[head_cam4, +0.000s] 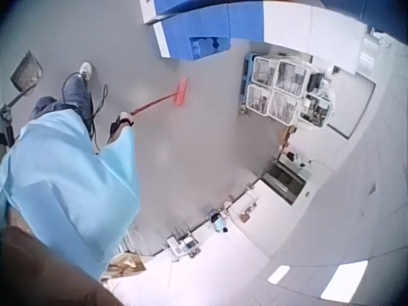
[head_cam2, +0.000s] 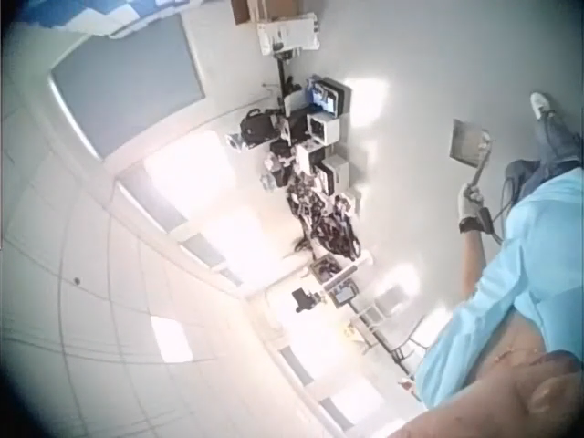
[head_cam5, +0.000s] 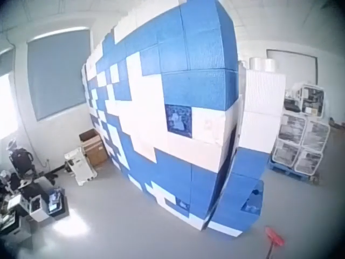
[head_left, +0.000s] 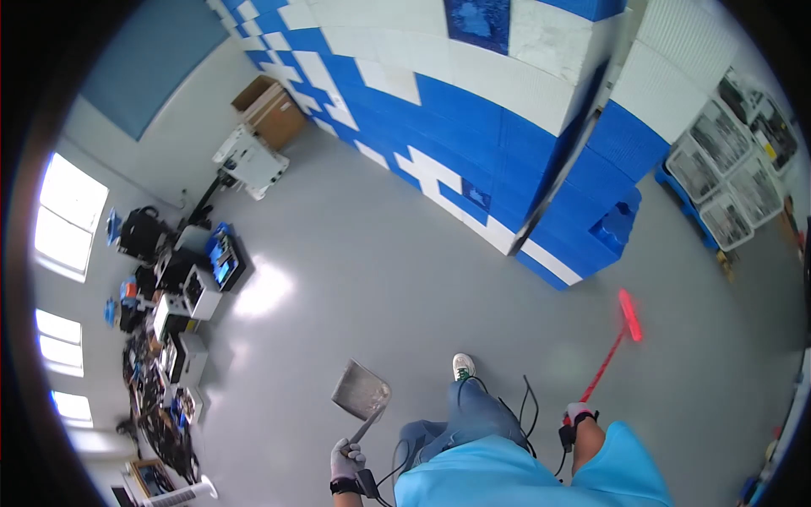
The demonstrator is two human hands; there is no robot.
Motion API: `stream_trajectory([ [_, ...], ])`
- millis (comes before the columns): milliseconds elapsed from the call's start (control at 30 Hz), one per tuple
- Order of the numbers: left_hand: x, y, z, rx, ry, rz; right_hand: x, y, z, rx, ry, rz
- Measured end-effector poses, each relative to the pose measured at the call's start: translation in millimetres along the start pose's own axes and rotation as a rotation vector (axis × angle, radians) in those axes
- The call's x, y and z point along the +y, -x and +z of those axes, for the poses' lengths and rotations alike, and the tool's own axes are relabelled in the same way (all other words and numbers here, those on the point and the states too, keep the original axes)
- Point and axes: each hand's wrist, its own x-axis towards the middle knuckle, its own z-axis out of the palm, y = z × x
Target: The person sweeps debris into a dustpan with a broom, moves a white machine and several cardboard boxes, transfers metal rails and a crate of cables into a box, and sweeps a corner of the room.
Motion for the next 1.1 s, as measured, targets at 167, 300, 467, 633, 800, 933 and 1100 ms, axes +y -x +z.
stream_trajectory([
  [167,96,-46,49,0.007,-0.212,-0.106,-74,31,54,-0.015,-0.732,0.413],
  [300,152,-89,100,0.012,-0.476,-0.231,-142,100,92,0.305,-1.214,0.550],
  [467,207,-143,131,-0.034,-0.974,-0.370,-274,154,169,0.243,-1.294,0.572],
  [633,201,-173,153,-0.026,-1.545,-0.291,-392,236,234,0.096,-1.383,0.573],
  [800,175,-206,170,-0.171,-1.943,-0.206,-452,306,316,0.109,-1.460,0.530],
  [933,139,-204,193,-0.247,-2.232,-0.082,-457,386,300,0.022,-1.609,0.595],
  [1100,92,-213,205,-0.354,-2.367,-0.110,-447,399,297,0.126,-1.756,0.603],
])
